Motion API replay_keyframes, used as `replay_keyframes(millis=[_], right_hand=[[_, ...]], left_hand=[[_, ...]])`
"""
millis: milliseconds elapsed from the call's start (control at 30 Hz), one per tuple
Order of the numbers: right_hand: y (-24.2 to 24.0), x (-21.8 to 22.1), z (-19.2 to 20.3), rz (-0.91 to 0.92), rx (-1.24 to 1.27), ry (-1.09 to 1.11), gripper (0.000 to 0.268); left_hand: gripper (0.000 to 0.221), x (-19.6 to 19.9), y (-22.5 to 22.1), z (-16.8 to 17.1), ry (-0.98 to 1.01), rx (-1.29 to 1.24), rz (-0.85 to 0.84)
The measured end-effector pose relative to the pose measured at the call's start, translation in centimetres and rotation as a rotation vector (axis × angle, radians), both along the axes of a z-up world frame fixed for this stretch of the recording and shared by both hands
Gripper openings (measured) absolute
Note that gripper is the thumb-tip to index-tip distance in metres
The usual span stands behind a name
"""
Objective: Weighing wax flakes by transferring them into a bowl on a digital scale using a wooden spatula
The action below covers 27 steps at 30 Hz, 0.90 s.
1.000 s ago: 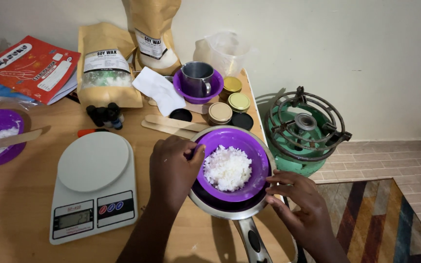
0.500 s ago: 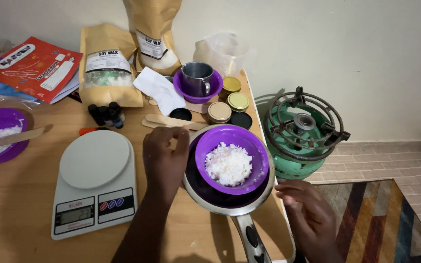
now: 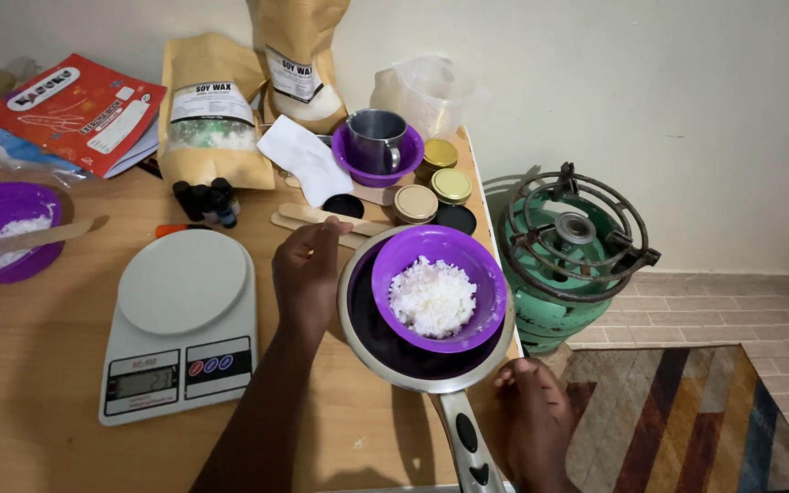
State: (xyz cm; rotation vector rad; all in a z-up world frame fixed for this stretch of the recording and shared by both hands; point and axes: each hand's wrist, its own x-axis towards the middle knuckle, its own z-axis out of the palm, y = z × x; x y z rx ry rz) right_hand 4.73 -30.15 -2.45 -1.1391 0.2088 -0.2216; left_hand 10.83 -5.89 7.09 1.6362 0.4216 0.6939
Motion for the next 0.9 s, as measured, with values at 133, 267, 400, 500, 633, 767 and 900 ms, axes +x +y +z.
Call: replay_keyframes(millis=[133, 267, 400, 500, 633, 767, 900], right_hand=[[-0.3, -0.2, -0.2, 0.074, -0.194, -0.100, 0.026], [-0.2, -0.4, -0.4, 0.122, -0.072, -0.141, 0.024], [-0.3, -0.4, -0.5, 0.104, -0.152, -0.080, 0.027], [-0.3, -0.4, -0.3, 0.117, -0.174, -0.072, 0.028], [-0.4, -0.3, -0.4, 0.108, -0.202, -0.046, 0.027], [-0.5, -0.4, -0.6, 0.126, -0.158, -0.091, 0.027], [-0.3, -0.4, -0.4, 0.122, -0.140, -0.081, 0.027]], left_hand=[[0.030, 0.2, 0.2, -0.3, 0.047, 0.016, -0.012], [0.030, 0.3, 0.4, -0.3, 0.057, -0.015, 0.022], [0.029, 0.8, 0.9, -1.0, 0.046, -0.095, 0.034], [0.028, 0.9, 0.8, -1.0, 0.011, -0.084, 0.048], [0.024, 1.2, 1.7, -1.6, -0.031, -0.064, 0.054], [0.023, 1.4, 3.2, -1.9, -0.026, -0.024, 0.145], [0.029, 2.8, 5.4, -5.0, -0.041, 0.464, 0.118]])
